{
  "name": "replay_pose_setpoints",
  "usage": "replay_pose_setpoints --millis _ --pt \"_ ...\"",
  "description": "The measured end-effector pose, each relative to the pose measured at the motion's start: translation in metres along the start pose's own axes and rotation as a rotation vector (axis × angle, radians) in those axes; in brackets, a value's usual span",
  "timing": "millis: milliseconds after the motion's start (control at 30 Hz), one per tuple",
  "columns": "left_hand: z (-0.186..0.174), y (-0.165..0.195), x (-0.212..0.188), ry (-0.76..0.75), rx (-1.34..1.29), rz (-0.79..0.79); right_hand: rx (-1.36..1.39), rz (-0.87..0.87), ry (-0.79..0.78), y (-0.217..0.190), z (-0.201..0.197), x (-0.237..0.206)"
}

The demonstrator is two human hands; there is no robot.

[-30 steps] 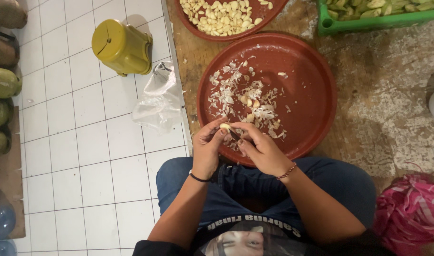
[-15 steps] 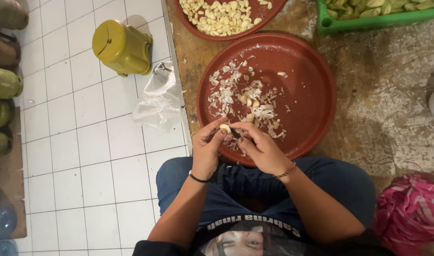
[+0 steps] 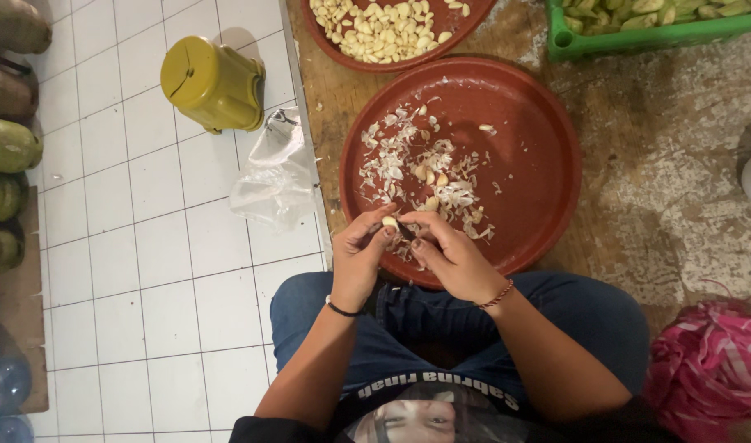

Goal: The person sits on the floor and peels small, light-colored fruits using a yellow utility knife. The peeled fruit is placed into a brown tray, while the peels accumulate in a separate tray. The person works continuously, handling each fruit one at a time.

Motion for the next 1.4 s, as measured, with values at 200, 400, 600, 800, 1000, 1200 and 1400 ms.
replay_pose_setpoints --millis 200,400,600,800,1000,1200,1400 --pt "-0.0002 -0.0024 0.002 -0.015 -0.062 0.015 0.18 0.029 -0.025 0.0036 -0.0009 0.0036" --pt "-0.001 -0.0061 0.0034 0.013 -0.197 -0.003 0.155 0.122 0.003 0.0043 -0.0069 0.0066" --pt "-0.0003 -0.0067 0.0047 -0.025 -0.159 0.072 0.102 -0.006 -0.018 0.0006 -0.0005 0.003" --pt "0.0005 -0.0056 0.0039 -0.014 -0.132 0.074 -0.038 -0.018 0.03 0.0034 -0.0005 0.0018" --pt "0.0009 -0.0053 0.0068 -0.023 -0.21 0.072 0.026 0.03 0.055 0.0053 -0.0021 0.007" --pt "0.0013 -0.0054 0.0061 0.009 -0.24 0.071 0.135 0.097 0.048 0.003 -0.0062 0.0091" --pt "0.0019 -0.0065 0.0058 0.029 -0.216 0.087 0.111 0.046 -0.001 0.0009 -0.0009 0.005"
Point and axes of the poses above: each hand's wrist, its own x-axis towards the middle knuckle, its own z-axis out of the palm, y = z × x, the point moved 1 cm from there along x, towards the middle knuckle, and after that the axes turned 14 degrees about -x, right-handed, at the moved point
